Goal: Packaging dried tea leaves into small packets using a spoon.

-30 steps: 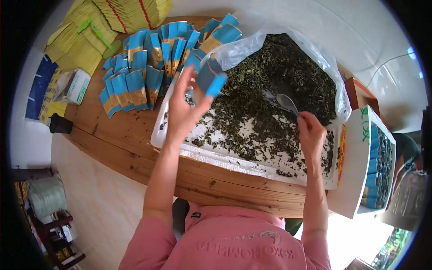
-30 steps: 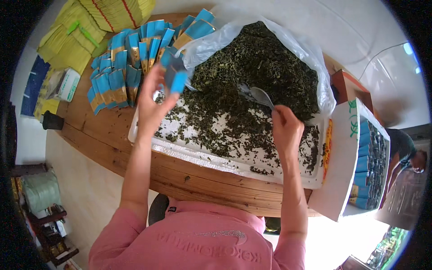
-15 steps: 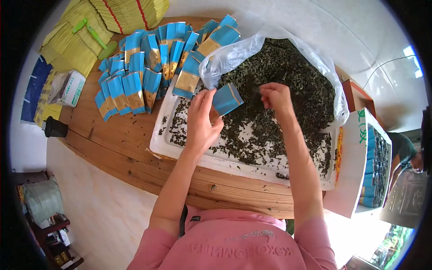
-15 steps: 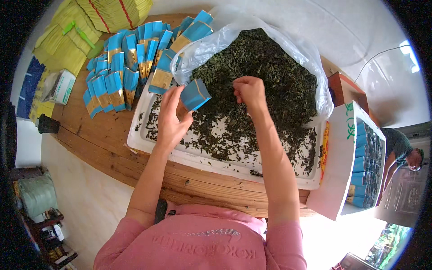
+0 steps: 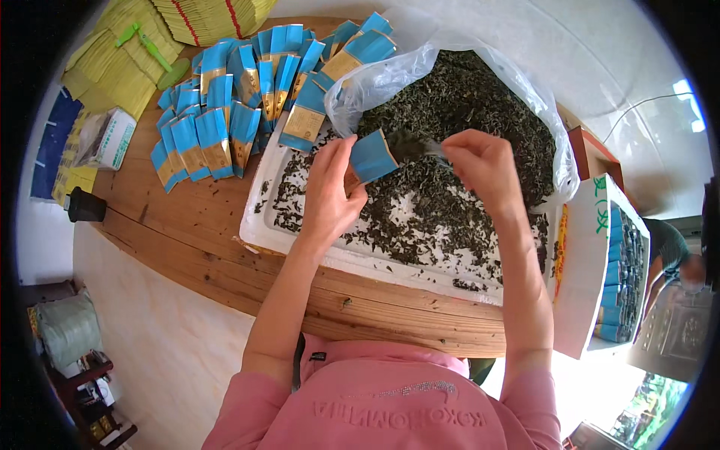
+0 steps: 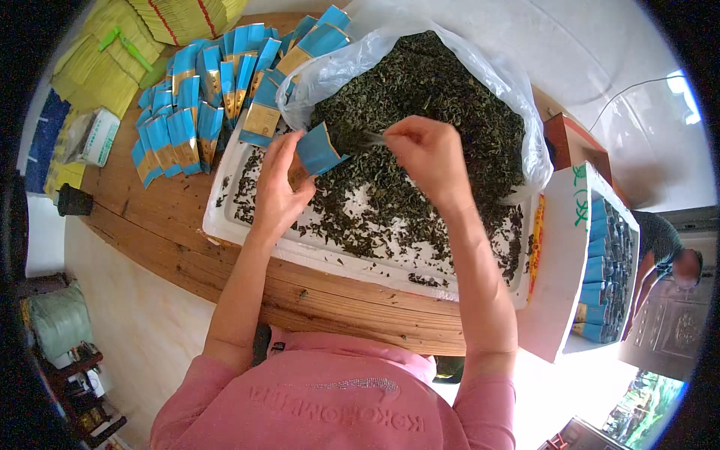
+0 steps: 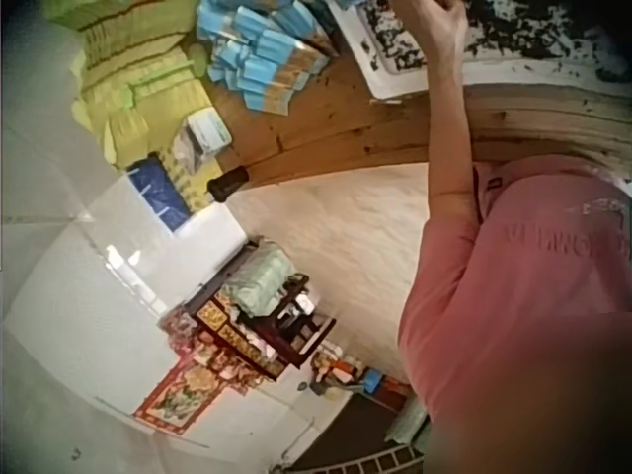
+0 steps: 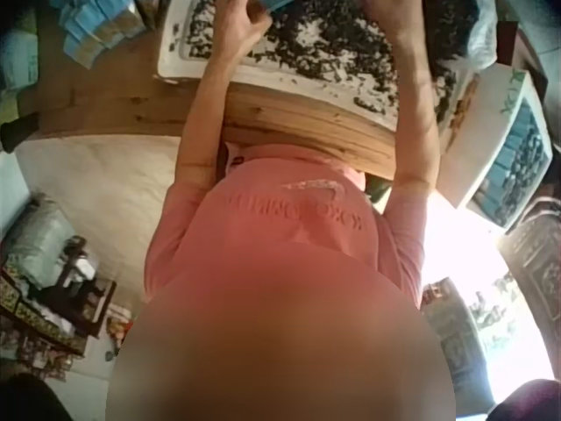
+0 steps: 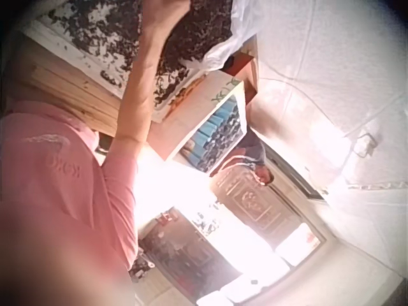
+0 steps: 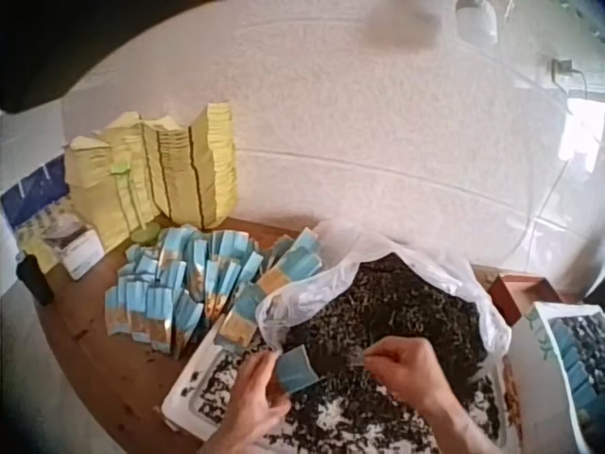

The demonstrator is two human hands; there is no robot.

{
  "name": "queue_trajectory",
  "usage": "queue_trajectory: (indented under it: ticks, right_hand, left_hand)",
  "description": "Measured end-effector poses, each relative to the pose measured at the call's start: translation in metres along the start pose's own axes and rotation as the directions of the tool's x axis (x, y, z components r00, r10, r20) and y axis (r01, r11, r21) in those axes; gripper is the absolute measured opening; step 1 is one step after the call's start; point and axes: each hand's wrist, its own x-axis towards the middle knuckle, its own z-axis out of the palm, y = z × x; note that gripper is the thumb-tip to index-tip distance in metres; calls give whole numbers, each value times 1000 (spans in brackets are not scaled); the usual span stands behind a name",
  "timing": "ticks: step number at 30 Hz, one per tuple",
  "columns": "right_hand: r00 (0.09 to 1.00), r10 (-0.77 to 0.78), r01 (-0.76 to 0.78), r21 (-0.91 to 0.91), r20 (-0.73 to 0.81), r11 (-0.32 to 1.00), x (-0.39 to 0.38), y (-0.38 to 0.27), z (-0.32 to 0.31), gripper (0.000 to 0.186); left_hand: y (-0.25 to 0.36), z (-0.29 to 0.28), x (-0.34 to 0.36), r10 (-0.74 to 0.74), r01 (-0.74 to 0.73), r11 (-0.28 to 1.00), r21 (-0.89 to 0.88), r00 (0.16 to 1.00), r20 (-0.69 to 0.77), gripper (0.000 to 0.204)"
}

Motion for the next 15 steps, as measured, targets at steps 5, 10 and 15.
queue_trajectory:
  ticks: [5,10,15]
  right_hand:
    - [861,-509,478,-367,15,798,-13,7,39,13]
    - [610,-743,729,-562,275,391,-15,1,40,30]
    - [469,-865,771,-560,176,304,-16,3,22,35]
  left_hand:
    - [1,2,-2,23,-21,999,-39,998,50,66]
    - [-9,4,-2,231,-230,963,144,973,8,72]
    - [-8,2,0,194,-186,971,153,980,-39,69]
